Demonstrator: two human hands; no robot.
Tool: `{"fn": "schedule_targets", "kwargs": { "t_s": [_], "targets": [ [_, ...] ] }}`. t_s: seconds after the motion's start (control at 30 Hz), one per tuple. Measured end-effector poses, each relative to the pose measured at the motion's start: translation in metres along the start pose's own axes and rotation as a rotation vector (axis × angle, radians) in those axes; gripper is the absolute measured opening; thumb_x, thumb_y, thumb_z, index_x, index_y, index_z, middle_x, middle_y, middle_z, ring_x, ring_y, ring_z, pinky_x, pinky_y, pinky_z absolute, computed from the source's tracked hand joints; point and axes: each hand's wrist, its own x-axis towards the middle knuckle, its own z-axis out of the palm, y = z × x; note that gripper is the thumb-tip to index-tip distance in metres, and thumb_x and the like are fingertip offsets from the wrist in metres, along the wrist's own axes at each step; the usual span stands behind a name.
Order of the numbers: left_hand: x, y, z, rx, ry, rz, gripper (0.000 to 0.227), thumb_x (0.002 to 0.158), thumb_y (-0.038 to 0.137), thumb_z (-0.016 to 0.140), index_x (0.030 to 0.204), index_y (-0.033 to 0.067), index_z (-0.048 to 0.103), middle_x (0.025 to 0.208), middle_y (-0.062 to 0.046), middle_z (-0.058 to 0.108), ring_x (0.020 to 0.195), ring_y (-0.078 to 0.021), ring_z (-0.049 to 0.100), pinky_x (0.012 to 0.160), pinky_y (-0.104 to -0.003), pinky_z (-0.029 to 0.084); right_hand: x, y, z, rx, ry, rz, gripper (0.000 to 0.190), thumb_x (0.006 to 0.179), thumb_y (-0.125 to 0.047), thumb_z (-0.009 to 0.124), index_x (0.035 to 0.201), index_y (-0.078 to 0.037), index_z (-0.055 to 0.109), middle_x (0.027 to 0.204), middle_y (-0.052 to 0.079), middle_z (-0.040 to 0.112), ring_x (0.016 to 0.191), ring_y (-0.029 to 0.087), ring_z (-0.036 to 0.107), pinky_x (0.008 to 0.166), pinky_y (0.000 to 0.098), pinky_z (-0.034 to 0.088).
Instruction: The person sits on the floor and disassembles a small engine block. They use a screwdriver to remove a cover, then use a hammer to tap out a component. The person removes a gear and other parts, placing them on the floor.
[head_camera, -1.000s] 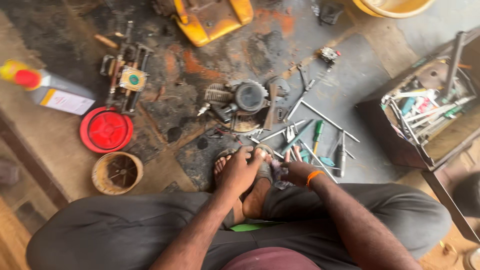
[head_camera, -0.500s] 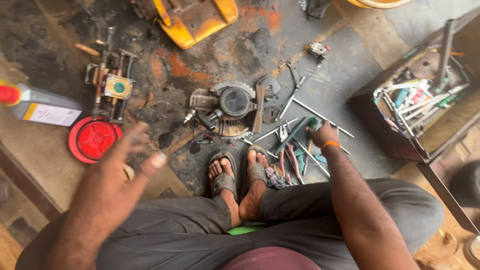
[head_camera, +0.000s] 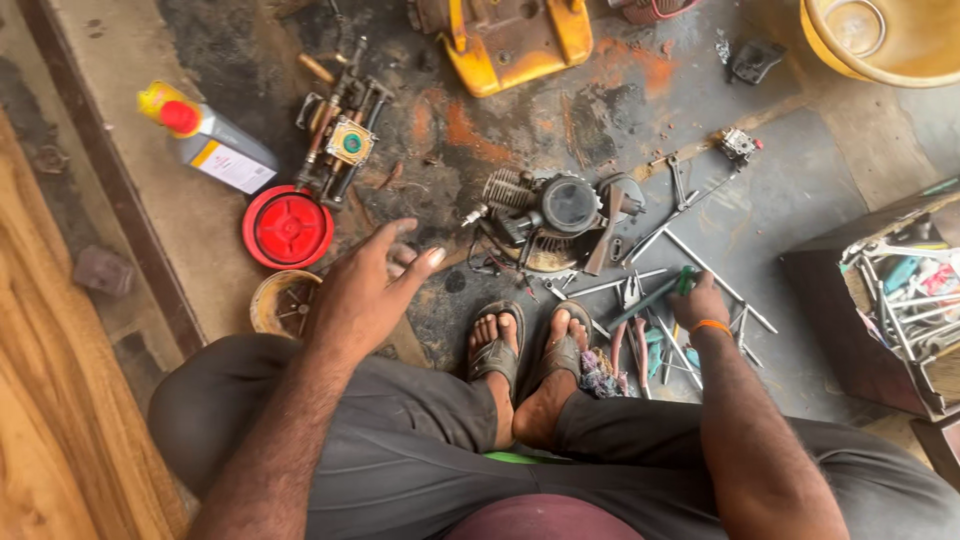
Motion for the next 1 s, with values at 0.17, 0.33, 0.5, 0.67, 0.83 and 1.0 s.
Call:
{"fn": "schedule_targets", "kwargs": {
  "t_s": [0.17, 0.33, 0.5, 0.67, 0.83, 1.0],
  "targets": [
    [0.000, 0.011, -0.001, -0.031, 0.003, 0.052, 0.056, 0.094, 0.045, 0.066, 0.140, 0.0138, 0.056, 0.107, -0.002, 0.074, 0.093, -0.0176, 0.073, 0.080, -0.037, 0.059, -0.012, -0.026, -0.017, -0.001, 0.065, 0.003, 0.062, 0.099, -0.036, 0.057, 0.149, -0.008, 0.034, 0.112, 0.034, 0.069, 0.105, 0.052, 0.067, 0.092, 0.0577, 0.051],
    [0.002, 0.024, -0.001, -0.096, 0.027, 0.308, 0.046, 0.097, 0.035, 0.068, 0.135, 0.0123, 0.061, 0.104, -0.003, 0.076, 0.093, -0.0166, 0.075, 0.081, -0.034, 0.061, -0.043, -0.059, -0.105, 0.021, 0.284, -0.154, 0.061, 0.097, -0.025, 0.063, 0.154, -0.024, 0.041, 0.099, 0.029, 0.072, 0.093, 0.052, 0.068, 0.081, 0.0598, 0.053],
    [0.026, 0.063, 0.033, -0.171, 0.037, 0.615, 0.043, 0.100, 0.036, 0.068, 0.137, 0.0155, 0.063, 0.111, -0.005, 0.077, 0.099, -0.0183, 0.076, 0.085, -0.036, 0.063, -0.145, -0.141, -0.244, 0.552, 0.292, -0.673, 0.058, 0.100, 0.002, 0.072, 0.147, -0.012, 0.042, 0.109, 0.019, 0.071, 0.100, 0.028, 0.073, 0.084, 0.0387, 0.057],
    [0.067, 0.120, 0.089, -0.177, -0.160, 0.762, 0.043, 0.100, 0.038, 0.060, 0.140, 0.0225, 0.062, 0.123, -0.007, 0.073, 0.098, -0.0244, 0.075, 0.082, -0.041, 0.064, -0.221, -0.212, -0.311, 0.898, 0.143, -0.879, 0.052, 0.100, 0.007, 0.066, 0.137, -0.005, 0.033, 0.114, 0.013, 0.068, 0.113, 0.021, 0.073, 0.104, 0.0322, 0.063],
    [0.080, 0.131, 0.105, -0.179, -0.228, 0.691, 0.040, 0.103, 0.047, 0.055, 0.133, 0.0226, 0.066, 0.101, -0.006, 0.080, 0.091, -0.0217, 0.079, 0.083, -0.042, 0.065, -0.243, -0.245, -0.319, 0.503, 0.332, -1.024, 0.048, 0.107, 0.009, 0.072, 0.138, -0.001, 0.036, 0.113, 0.018, 0.070, 0.116, 0.024, 0.075, 0.101, 0.0342, 0.064],
    [0.084, 0.124, 0.099, -0.214, -0.199, 0.749, 0.038, 0.104, 0.041, 0.053, 0.132, 0.0182, 0.066, 0.098, -0.006, 0.079, 0.090, -0.0218, 0.080, 0.082, -0.043, 0.064, -0.244, -0.254, -0.320, 0.464, 0.352, -1.021, 0.048, 0.105, 0.007, 0.074, 0.136, 0.000, 0.038, 0.112, 0.018, 0.070, 0.112, 0.021, 0.075, 0.098, 0.0338, 0.065]
  ]
}}
